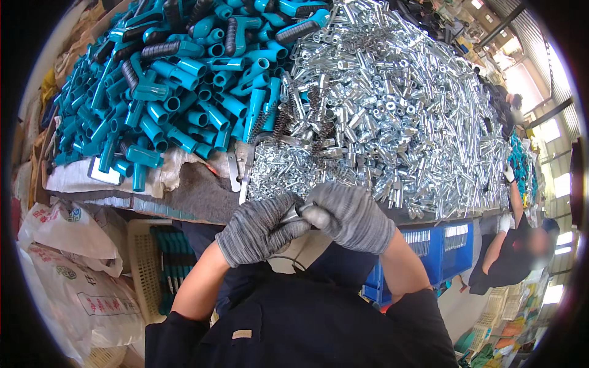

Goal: The person is assembling teal plastic handles and silver metal fittings by hand and placing the finished units into a collection basket.

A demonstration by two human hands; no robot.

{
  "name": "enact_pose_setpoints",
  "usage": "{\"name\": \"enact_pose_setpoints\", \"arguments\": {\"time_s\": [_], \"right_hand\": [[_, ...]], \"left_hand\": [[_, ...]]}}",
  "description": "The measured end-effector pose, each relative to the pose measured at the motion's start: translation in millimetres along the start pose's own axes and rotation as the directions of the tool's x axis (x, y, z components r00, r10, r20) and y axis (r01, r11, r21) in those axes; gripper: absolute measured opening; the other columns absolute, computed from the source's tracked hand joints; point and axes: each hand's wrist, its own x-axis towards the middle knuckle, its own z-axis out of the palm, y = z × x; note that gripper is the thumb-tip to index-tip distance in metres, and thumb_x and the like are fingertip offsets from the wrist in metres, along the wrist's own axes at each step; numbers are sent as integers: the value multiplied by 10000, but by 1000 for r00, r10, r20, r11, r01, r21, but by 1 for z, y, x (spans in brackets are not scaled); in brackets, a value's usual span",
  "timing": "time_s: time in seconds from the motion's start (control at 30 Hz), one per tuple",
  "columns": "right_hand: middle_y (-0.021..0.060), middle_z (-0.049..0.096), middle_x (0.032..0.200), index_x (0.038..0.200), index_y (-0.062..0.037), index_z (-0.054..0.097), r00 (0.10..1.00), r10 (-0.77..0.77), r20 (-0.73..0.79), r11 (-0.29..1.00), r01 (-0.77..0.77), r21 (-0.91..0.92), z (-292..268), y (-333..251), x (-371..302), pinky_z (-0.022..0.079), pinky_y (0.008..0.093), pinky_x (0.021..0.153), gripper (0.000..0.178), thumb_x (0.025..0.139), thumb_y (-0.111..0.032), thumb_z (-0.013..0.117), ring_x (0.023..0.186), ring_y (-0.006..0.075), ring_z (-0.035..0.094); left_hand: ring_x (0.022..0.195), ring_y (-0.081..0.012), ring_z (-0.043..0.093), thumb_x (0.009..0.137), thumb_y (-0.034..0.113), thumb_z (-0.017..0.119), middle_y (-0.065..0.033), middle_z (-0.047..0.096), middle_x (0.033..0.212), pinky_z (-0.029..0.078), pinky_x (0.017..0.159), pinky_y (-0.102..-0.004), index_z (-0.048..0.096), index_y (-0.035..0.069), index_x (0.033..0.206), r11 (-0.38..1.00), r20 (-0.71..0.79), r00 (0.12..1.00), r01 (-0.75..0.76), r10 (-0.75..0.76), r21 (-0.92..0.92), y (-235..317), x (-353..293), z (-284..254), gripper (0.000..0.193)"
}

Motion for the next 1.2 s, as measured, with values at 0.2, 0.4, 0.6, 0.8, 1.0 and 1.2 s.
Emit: {"name": "enact_pose_setpoints", "arguments": {"time_s": [0.2, 0.4, 0.6, 0.8, 1.0, 1.2], "right_hand": [[58, 609, 886, 1143, -34, 579, 858, 451, 246, 453, -458, 765, 37, 4, -15, 470, 297, 780, 420, 862, -342, 631, 803, 167, 569], [128, 657, 760, 981, -14, 669, 944, 328, -28, 675, -214, 707, 28, 0, 1, 493, 367, 627, 330, 906, -323, 581, 674, 256, 633], [172, 605, 749, 927, -73, 658, 988, 148, 34, 977, -152, 147, 24, 16, 13, 477, 404, 593, 356, 927, -401, 520, 662, 323, 598], [118, 662, 815, 990, -64, 665, 840, 247, -483, 890, -394, -231, 5, 65, 14, 519, 350, 737, 296, 793, -281, 701, 767, 247, 645], [127, 650, 1040, 1031, -72, 660, 770, 631, -92, 769, -606, 201, -19, 66, 17, 476, 370, 883, 289, 803, -247, 683, 964, 277, 619], [140, 632, 1053, 1065, -67, 638, 927, 361, -98, 891, -374, -258, -11, 81, 21, 453, 390, 912, 374, 801, -329, 679, 1001, 287, 599]], "left_hand": [[743, -177, 629, 873, 273, 644, -130, 629, 953, 487, 659, -300, 511, 30, 1060, 758, -350, 937, -227, -1, -611, 25, 11, 11, 334], [1053, -208, 555, 835, 280, 668, -110, 570, 1164, 407, 971, -361, 489, 51, 1262, 925, -617, 709, -139, 342, 354, 18, 15, -22, 516], [789, -286, 637, 796, 296, 682, -75, 647, 836, 500, 783, -364, 624, 106, 1106, 772, -11, 998, 55, -62, 633, -13, -12, -22, 369], [742, -208, 640, 884, 156, 614, -131, 667, 809, 482, 670, -322, 644, -4, 977, 969, -596, 769, 237, -230, -69, -99, -36, -18, 187], [707, -139, 585, 877, 151, 629, -103, 646, 773, 471, 663, -300, 645, -16, 973, 973, -601, 774, 229, -198, -24, -102, -34, -15, 194], [709, -130, 578, 872, 145, 634, -104, 641, 775, 470, 664, -297, 645, -15, 978, 974, -615, 768, 225, -181, -5, -103, -36, -14, 192]]}}
